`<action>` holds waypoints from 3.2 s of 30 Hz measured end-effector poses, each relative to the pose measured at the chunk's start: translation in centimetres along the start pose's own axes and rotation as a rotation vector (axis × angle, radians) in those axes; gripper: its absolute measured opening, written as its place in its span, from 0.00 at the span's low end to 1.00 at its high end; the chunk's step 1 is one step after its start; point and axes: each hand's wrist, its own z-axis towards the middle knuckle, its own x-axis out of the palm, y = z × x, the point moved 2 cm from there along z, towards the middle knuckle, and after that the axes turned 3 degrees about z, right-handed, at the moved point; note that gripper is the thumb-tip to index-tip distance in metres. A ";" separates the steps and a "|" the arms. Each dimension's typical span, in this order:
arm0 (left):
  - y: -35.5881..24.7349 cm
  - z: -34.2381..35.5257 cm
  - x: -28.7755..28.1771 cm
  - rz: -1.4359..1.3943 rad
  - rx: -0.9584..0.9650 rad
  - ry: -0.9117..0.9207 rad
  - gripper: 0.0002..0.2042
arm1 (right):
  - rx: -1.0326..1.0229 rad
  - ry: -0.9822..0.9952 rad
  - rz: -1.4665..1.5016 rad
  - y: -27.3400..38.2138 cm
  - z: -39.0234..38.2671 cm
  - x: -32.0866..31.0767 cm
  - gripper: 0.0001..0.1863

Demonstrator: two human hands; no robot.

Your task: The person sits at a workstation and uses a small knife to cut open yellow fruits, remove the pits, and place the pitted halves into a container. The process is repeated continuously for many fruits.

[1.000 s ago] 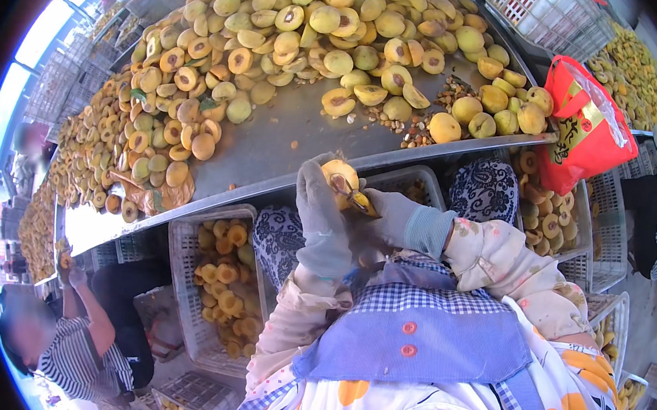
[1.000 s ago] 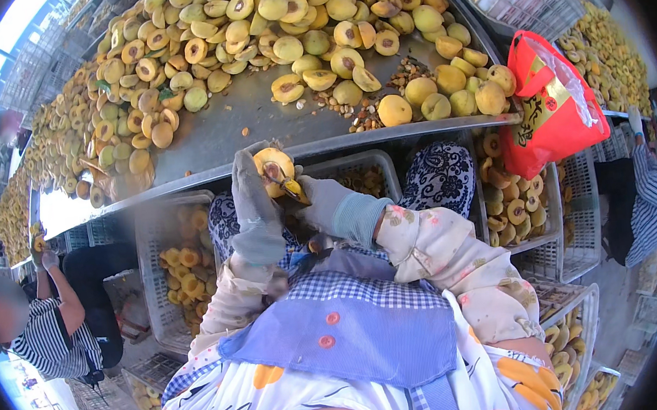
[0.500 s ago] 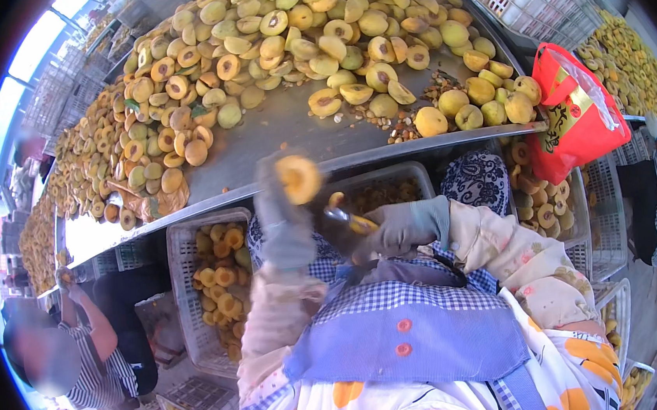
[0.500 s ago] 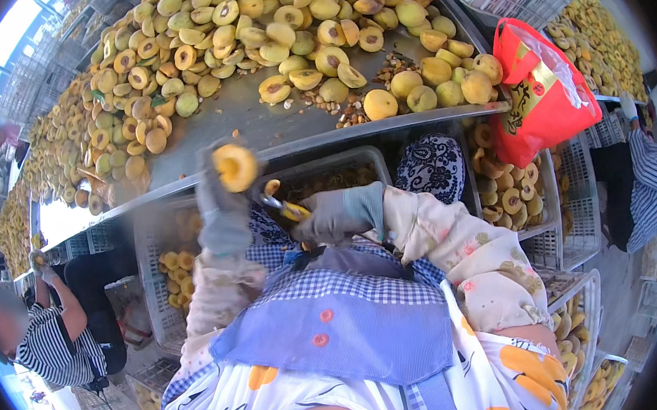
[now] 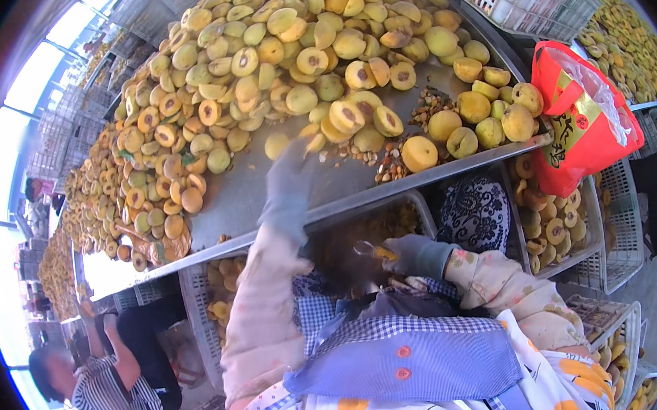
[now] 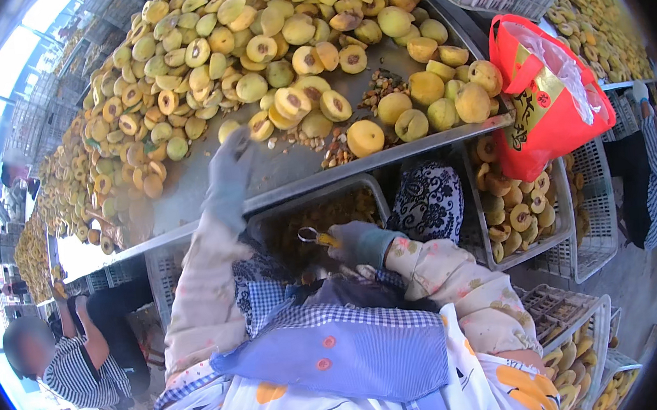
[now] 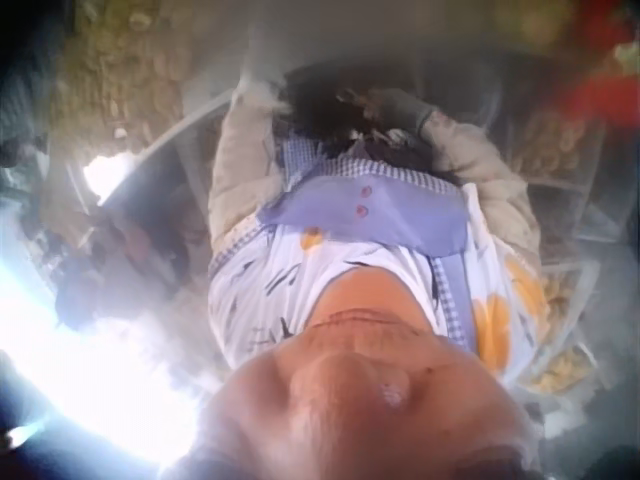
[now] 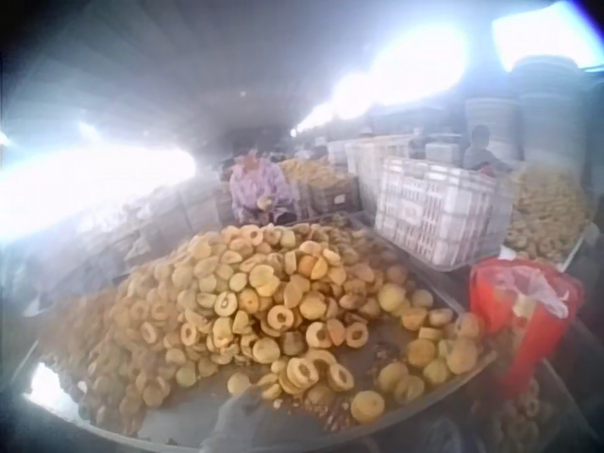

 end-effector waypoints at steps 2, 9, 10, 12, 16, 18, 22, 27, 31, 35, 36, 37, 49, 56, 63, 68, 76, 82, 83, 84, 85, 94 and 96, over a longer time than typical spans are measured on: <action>-2.3 4.8 3.2 0.150 -0.027 0.011 0.23 | -0.019 -0.042 0.058 -0.9 0.3 0.6 0.22; -4.2 7.4 5.7 -0.011 -0.186 0.237 0.23 | -0.057 -0.153 0.237 -1.8 0.7 0.1 0.24; -4.6 6.1 5.0 -0.301 -0.343 0.203 0.23 | -0.029 -0.191 0.232 -1.5 0.3 -0.5 0.24; -4.0 2.8 3.0 -0.780 -0.450 0.181 0.22 | -0.002 -0.245 0.209 0.7 -0.9 -2.8 0.24; -3.9 -3.7 0.8 -1.480 -0.423 0.239 0.23 | -0.258 -0.663 0.105 3.6 -1.2 -4.6 0.22; -4.2 -5.4 0.4 -1.700 -0.501 0.328 0.26 | -0.276 -0.730 0.099 5.9 -1.8 -5.7 0.21; -3.8 -7.5 -0.3 -1.862 -0.594 0.239 0.25 | -0.143 -0.659 -0.023 7.8 -2.6 -5.6 0.23; -3.1 -9.1 -0.5 -1.709 -0.556 0.078 0.20 | 0.025 -0.526 -0.099 8.9 -2.9 -4.3 0.25; -3.7 -9.6 -0.8 -1.669 -0.543 0.018 0.17 | -0.113 -0.551 0.006 8.3 -3.0 -3.6 0.26; -3.9 -10.0 -1.0 -1.664 -0.488 0.012 0.17 | -0.078 -0.558 0.037 9.0 -3.3 -3.2 0.23; -4.1 -10.3 -1.0 -1.615 -0.444 -0.025 0.17 | -0.082 -0.563 0.030 9.1 -3.4 -3.0 0.22; -4.3 -10.4 -1.1 -1.565 -0.401 -0.062 0.17 | -0.085 -0.568 0.024 9.2 -3.5 -2.9 0.22; -4.6 -12.4 -0.3 -1.132 -0.201 -0.236 0.23 | -0.044 -0.313 0.036 10.9 -3.8 -2.8 0.28; -7.0 -12.8 -1.8 -0.879 -0.074 -0.298 0.16 | -0.477 -0.281 0.025 6.1 2.3 1.2 0.26; -5.1 -11.5 -3.6 -0.544 -0.079 0.119 0.11 | -0.107 0.232 0.626 9.7 -3.2 -2.1 0.15; -6.8 -11.1 -4.8 -0.289 -0.031 0.206 0.09 | -0.080 0.444 0.896 10.6 -4.4 -2.7 0.13; -4.7 -11.3 -4.2 -1.098 -0.218 0.110 0.08 | 0.012 0.702 1.189 12.4 -4.8 -2.2 0.04; -4.8 -10.0 -3.2 -0.802 -0.170 0.414 0.10 | -0.008 1.326 1.609 9.1 -3.7 -0.8 0.06; -4.0 -10.8 -3.2 -0.955 -0.324 0.178 0.11 | -0.052 1.050 1.494 9.9 -3.4 -0.9 0.06; -1.4 -10.9 -3.0 -1.145 -0.428 0.195 0.13 | -0.181 0.868 1.488 11.3 -3.7 -0.5 0.06; -0.1 -11.6 -4.0 -1.297 -0.464 0.106 0.14 | -0.175 0.619 1.135 12.1 -3.7 -0.1 0.06; 16.1 -17.8 -21.4 0.226 -0.493 -0.537 0.13 | 0.211 0.082 -0.523 0.6 0.4 1.1 0.20; 14.2 -15.6 -21.6 0.728 -0.473 -0.395 0.18 | 0.219 0.026 -0.411 1.2 1.0 0.5 0.19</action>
